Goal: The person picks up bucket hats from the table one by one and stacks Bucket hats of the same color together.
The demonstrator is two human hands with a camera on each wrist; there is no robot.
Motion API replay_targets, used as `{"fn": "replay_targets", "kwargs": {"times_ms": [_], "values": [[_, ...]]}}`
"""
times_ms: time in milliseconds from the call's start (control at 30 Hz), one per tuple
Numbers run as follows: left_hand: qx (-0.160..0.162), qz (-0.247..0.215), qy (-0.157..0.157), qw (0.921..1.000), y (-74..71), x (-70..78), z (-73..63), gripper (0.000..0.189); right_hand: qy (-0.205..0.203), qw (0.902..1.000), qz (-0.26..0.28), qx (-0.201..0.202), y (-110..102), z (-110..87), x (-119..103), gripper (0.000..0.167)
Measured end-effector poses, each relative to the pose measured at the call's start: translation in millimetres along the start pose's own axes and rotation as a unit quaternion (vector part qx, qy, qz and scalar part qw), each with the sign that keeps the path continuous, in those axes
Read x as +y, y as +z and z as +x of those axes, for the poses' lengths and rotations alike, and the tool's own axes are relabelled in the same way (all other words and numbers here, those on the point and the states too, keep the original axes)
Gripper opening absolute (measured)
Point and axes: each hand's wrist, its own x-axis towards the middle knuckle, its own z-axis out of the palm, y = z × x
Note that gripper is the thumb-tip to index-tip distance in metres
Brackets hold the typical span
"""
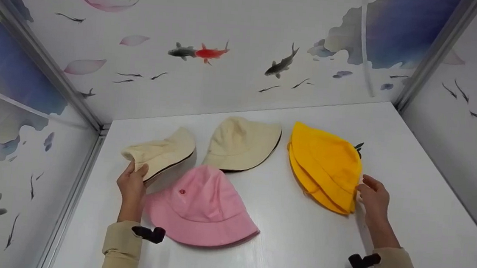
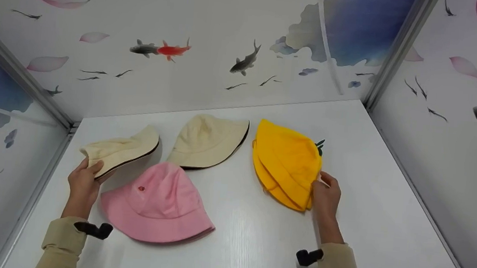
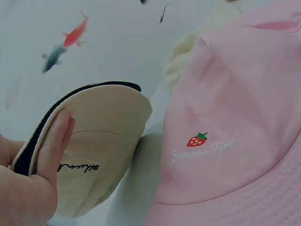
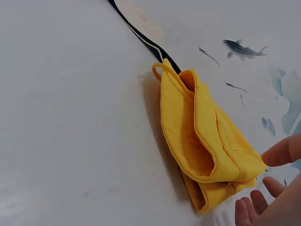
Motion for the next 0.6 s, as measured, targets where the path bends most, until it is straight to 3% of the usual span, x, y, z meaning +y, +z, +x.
{"fn": "replay_targets", "kwargs": {"times_ms": [233, 600], "values": [[-0.022, 0.01, 0.025, 0.9994, 9.5, 9.0, -12.4, 0.059, -0.032, 0.9989, 0.025, 0.023, 6.1, -10.6, -3.0, 0.051], [-0.058, -0.035, 0.049, 0.9965, 27.3, 17.6, -25.4, 0.058, -0.071, 0.9951, 0.066, 0.019, 9.9, -33.6, -17.4, 0.039]]}}
